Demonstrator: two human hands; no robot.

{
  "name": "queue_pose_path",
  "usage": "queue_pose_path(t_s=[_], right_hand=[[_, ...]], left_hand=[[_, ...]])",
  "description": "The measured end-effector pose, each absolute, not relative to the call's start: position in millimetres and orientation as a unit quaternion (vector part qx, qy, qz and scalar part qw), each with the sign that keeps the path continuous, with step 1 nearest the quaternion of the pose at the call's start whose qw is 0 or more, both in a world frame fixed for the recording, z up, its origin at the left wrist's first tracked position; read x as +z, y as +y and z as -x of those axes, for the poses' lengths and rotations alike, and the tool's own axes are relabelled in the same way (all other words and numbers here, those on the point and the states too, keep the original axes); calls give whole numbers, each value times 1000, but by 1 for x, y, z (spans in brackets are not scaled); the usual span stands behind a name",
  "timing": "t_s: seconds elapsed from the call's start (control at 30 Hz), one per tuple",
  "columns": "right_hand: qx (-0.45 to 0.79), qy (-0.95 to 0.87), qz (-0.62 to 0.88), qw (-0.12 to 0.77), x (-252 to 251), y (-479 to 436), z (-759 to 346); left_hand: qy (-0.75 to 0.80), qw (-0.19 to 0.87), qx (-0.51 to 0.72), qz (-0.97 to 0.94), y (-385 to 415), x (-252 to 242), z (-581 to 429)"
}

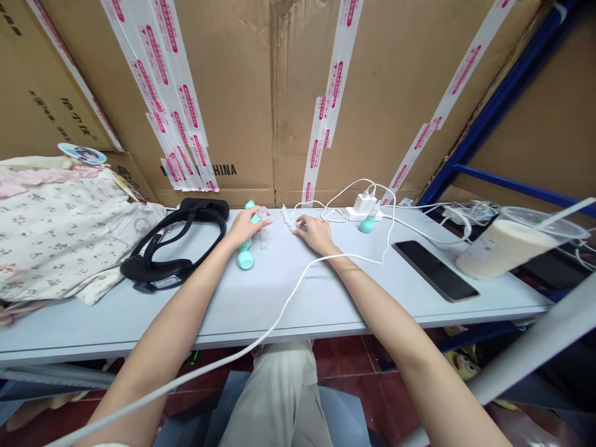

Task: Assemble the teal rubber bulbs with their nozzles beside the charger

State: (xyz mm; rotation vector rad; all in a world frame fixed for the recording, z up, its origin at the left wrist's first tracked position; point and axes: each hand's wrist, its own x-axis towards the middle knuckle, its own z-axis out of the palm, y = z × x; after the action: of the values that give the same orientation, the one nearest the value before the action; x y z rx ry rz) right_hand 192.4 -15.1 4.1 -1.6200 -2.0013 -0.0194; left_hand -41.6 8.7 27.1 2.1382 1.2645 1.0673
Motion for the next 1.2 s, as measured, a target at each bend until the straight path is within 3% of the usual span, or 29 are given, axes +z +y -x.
queue_pose_path(t_s=[0.23,0.53,0.9,1.2], right_hand=[[54,-766,457,450,26,-31,-184],[24,-761,439,476,29,-51,-164],[-134,-775,454,418,28,-47,-173],[-203,-835,414,299,28,-42,-181]], left_hand=[[376,314,371,-789,-5,34,25],[281,601,310,-680,-23,47,8],[285,615,296,-672,-26,43,2],[287,601,261,-699,-26,41,5]])
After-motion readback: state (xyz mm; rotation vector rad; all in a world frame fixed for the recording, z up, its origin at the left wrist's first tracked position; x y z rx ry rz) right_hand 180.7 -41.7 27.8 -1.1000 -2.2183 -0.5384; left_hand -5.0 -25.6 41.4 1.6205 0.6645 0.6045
